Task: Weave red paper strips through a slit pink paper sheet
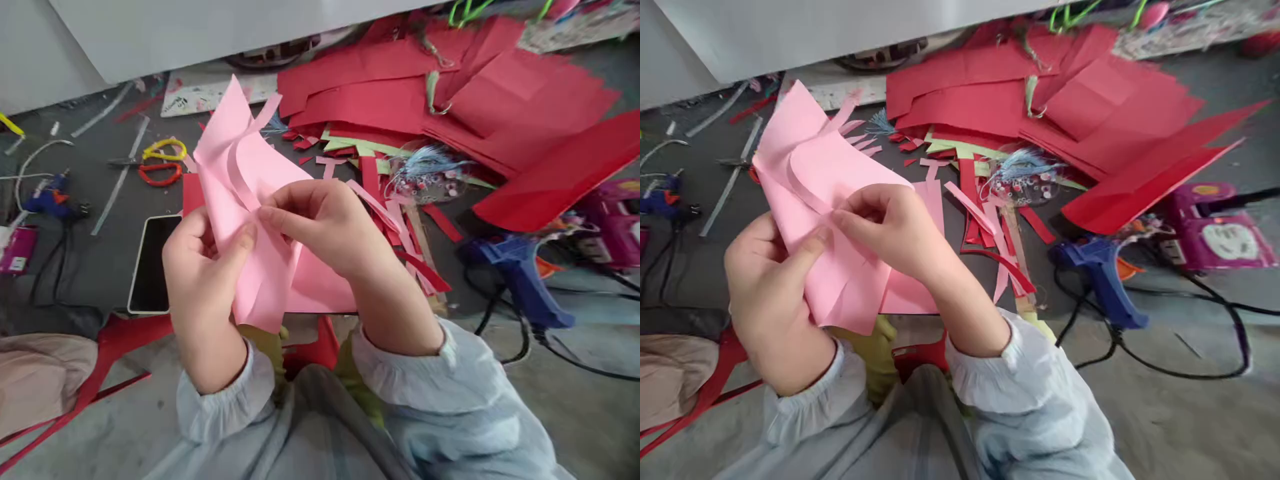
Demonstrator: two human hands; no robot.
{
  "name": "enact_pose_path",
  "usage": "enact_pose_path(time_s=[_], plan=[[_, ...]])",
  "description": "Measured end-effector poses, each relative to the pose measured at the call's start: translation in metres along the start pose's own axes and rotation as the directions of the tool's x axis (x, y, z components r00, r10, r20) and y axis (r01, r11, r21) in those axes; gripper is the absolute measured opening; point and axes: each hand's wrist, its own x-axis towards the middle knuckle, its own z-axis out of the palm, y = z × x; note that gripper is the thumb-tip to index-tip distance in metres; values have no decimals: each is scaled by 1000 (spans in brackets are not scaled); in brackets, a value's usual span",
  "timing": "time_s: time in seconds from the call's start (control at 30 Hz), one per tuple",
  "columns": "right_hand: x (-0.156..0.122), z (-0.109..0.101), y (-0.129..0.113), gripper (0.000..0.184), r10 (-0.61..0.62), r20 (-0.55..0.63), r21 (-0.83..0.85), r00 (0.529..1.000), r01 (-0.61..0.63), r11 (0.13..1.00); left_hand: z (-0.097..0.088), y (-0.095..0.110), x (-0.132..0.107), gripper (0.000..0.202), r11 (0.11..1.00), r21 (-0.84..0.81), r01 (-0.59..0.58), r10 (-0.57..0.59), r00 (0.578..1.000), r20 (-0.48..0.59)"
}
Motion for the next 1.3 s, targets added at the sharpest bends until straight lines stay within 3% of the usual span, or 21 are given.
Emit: enact_pose_path(time_s=[0.6,0.93,1.13,1.3], plan=[[2,5,2,24,65,34,213,997,-71,975,-3,-6,-2,13,998,-57,2,-6,998,-67],[0,-5,-2,28,44,83,15,996,-45,999,-4,-8,-1,15,995,-95,-3,-7,995,-100],[0,-5,-3,19,20,29,-97,999,-18,995,-5,-8,-1,23,999,-37,-7,6,1000,-30],[0,-2,-4,18,21,14,-111,1000,-19,994,-3,-4,-2,18,1000,0,8,-8,999,-38]])
